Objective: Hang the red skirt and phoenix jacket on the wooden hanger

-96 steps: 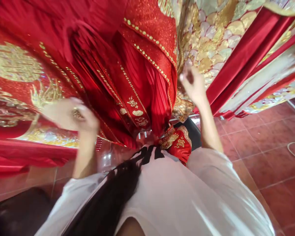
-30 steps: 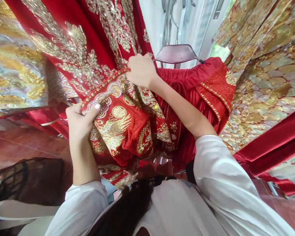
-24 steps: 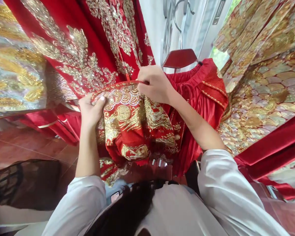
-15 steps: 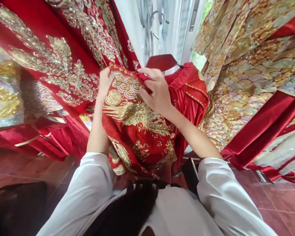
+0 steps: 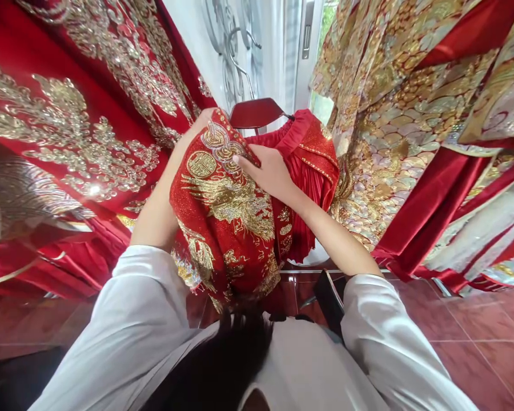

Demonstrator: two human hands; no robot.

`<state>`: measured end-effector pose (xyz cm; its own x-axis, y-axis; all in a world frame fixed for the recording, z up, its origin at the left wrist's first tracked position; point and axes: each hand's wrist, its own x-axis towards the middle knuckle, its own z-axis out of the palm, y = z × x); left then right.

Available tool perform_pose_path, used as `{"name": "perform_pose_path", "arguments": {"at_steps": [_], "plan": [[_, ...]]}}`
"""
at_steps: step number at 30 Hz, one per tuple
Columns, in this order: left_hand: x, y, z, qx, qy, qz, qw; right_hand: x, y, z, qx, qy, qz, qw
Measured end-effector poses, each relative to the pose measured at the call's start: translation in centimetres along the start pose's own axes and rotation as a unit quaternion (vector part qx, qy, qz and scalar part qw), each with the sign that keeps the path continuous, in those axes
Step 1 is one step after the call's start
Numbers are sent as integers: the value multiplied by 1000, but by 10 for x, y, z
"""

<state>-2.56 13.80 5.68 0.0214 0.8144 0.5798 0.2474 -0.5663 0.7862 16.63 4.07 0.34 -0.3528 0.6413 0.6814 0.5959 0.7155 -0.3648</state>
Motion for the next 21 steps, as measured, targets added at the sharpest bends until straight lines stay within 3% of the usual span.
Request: {"name": "perform_pose_path", "arguments": {"at_steps": [2,4,6,9,11,13,17,19,21], "plan": [[3,11,-11,8,-65,-6,998,8,6,6,-6,20,2,1000],[4,26,-17,25,-89,16,996,15,14,10,-23,71,-2,997],[2,43,-15,99,-79,53,991,20,21,13,-29,103,-4,994],[-9,60,-4,236,-54,73,968,23,24,22,-5,90,15,996],[-18,66,0,272,-13,58,960,22,20,31,9,93,34,995],[-26,70,0,303,-11,9,953,19,15,40,10,113,52,992],[-35,82,3,323,-113,-100,934,11,5,44,-1,100,77,992],[-37,87,8,305,-155,-81,936,11,9,33,2,73,64,995],[-38,90,12,280,-195,-68,938,16,23,14,4,91,38,995]]}}
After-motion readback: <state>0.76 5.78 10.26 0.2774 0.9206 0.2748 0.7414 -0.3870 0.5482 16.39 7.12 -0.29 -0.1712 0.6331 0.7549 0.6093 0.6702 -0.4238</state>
